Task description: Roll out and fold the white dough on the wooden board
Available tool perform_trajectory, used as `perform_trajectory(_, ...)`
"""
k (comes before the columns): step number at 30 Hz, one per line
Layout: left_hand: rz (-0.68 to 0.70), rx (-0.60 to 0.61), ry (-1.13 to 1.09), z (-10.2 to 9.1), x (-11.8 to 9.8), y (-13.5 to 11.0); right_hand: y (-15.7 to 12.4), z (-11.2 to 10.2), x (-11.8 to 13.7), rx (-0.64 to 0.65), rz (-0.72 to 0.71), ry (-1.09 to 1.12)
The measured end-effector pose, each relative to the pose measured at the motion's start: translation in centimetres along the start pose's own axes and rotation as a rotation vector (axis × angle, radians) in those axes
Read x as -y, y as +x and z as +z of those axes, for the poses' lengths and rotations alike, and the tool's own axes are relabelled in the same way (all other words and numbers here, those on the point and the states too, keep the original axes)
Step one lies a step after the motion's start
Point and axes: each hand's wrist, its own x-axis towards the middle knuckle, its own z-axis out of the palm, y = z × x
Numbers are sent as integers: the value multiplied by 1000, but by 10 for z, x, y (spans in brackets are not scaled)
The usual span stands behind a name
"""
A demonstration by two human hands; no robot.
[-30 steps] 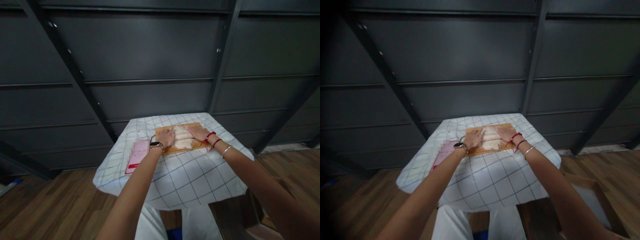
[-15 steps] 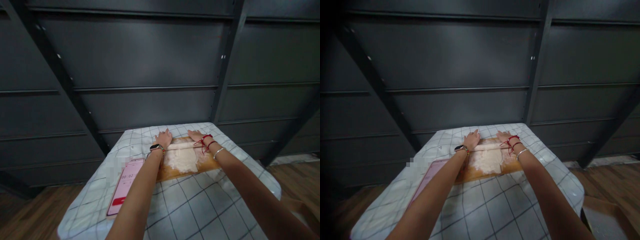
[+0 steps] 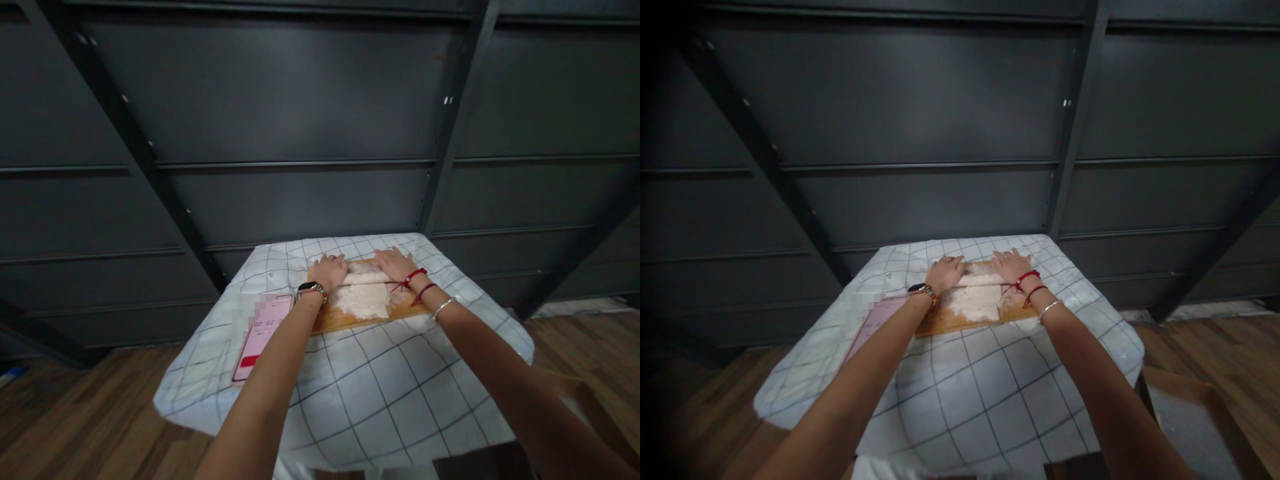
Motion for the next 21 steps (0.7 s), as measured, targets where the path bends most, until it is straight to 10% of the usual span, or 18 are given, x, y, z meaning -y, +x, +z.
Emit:
perform_trajectory(13,121,-103,40,1,-12,-73,-72,3,7,-31,-147,-17)
perform_trajectory(21,33,-7,42,-3,-6,-25,-20,-3,0,63,-162,31)
